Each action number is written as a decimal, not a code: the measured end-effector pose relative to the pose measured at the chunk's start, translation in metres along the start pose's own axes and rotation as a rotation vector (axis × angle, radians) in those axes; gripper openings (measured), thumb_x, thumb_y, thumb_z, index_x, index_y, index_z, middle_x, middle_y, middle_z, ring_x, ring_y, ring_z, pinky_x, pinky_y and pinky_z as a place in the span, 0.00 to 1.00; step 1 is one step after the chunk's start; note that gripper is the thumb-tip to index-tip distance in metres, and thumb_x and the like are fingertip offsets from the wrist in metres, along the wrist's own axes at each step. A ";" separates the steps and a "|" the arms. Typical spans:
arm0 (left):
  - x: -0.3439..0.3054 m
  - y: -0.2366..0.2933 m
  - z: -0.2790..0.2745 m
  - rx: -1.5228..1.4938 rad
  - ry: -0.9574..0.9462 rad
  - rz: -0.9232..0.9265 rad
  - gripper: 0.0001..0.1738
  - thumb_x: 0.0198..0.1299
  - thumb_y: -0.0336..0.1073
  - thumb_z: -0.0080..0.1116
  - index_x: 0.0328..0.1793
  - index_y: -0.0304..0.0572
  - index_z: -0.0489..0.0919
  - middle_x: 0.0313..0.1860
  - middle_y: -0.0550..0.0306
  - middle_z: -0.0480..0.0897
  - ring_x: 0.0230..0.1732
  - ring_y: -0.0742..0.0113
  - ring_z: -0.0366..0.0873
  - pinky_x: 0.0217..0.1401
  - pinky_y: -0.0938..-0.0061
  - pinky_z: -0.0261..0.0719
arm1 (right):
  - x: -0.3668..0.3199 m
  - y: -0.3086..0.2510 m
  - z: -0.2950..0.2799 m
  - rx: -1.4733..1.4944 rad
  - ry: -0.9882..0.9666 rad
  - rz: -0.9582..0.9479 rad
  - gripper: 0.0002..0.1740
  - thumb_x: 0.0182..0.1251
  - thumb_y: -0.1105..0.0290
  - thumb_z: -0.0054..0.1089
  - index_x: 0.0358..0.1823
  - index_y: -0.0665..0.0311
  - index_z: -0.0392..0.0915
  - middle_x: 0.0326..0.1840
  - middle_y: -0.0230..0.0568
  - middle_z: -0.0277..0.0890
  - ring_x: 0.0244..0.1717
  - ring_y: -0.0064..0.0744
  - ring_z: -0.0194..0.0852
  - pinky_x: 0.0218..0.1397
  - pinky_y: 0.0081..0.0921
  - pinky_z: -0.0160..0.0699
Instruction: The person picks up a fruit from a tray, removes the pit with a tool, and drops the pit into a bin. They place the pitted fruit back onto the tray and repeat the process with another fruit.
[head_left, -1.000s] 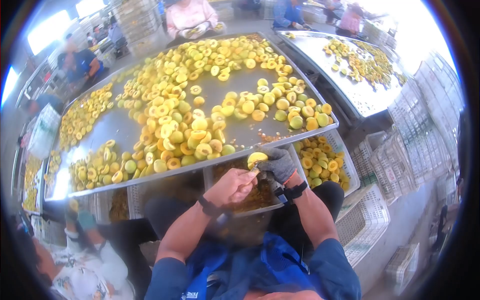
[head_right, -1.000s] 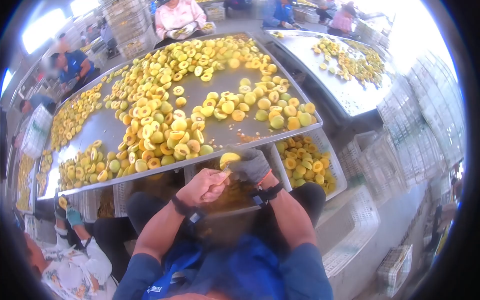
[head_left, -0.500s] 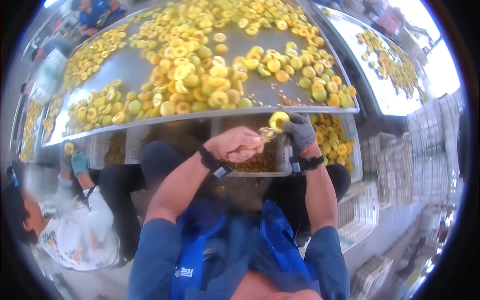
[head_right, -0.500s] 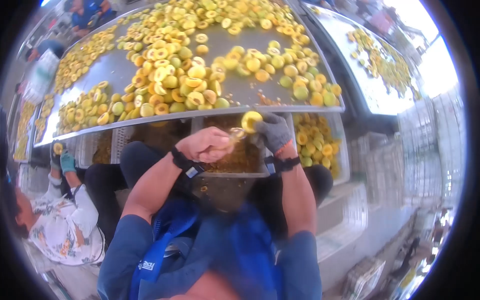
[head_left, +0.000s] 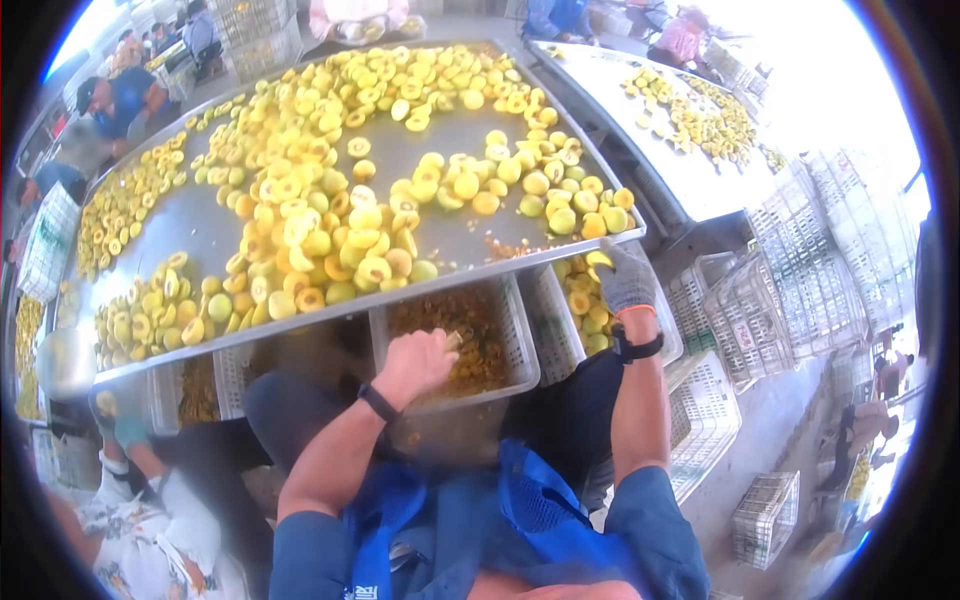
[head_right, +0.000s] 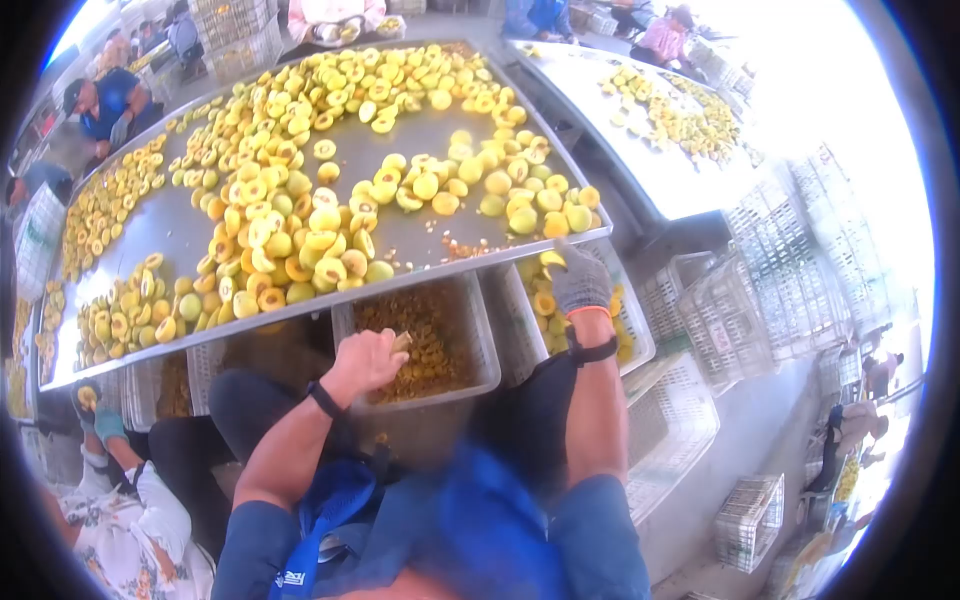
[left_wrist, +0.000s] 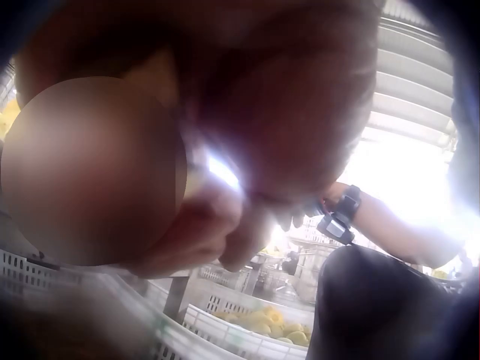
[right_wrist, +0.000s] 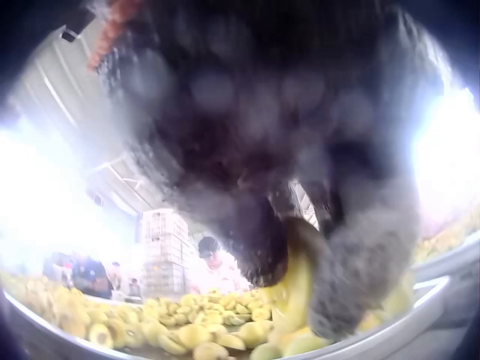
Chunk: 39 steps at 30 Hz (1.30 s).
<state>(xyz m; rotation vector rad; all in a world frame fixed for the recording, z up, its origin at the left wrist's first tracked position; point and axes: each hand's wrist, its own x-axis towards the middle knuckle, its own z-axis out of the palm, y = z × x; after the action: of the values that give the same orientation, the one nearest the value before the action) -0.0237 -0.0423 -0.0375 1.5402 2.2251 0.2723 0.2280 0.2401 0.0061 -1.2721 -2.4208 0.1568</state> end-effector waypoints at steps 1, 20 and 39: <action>-0.001 0.003 0.000 -0.022 0.012 0.001 0.24 0.64 0.54 0.64 0.47 0.38 0.82 0.36 0.36 0.88 0.42 0.34 0.87 0.49 0.46 0.85 | 0.002 0.006 -0.011 -0.072 -0.041 0.055 0.26 0.64 0.58 0.69 0.65 0.48 0.84 0.60 0.48 0.85 0.62 0.50 0.82 0.63 0.45 0.80; -0.002 0.010 0.032 -0.086 0.123 0.092 0.20 0.64 0.51 0.61 0.42 0.40 0.85 0.41 0.39 0.88 0.46 0.37 0.86 0.51 0.46 0.83 | -0.016 -0.005 0.010 -0.123 -0.259 0.051 0.21 0.65 0.51 0.65 0.56 0.49 0.85 0.53 0.47 0.87 0.58 0.54 0.83 0.60 0.50 0.80; -0.015 0.009 0.033 -0.175 0.237 0.141 0.18 0.61 0.48 0.66 0.39 0.39 0.83 0.40 0.41 0.86 0.47 0.39 0.84 0.51 0.49 0.82 | -0.014 0.008 0.040 -0.176 -0.338 -0.008 0.21 0.66 0.49 0.64 0.55 0.48 0.87 0.57 0.45 0.87 0.60 0.53 0.83 0.62 0.48 0.80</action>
<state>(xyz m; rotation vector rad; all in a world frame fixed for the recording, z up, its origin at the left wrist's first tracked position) 0.0029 -0.0557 -0.0606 1.6425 2.1981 0.7061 0.2251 0.2371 -0.0371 -1.4077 -2.7783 0.1714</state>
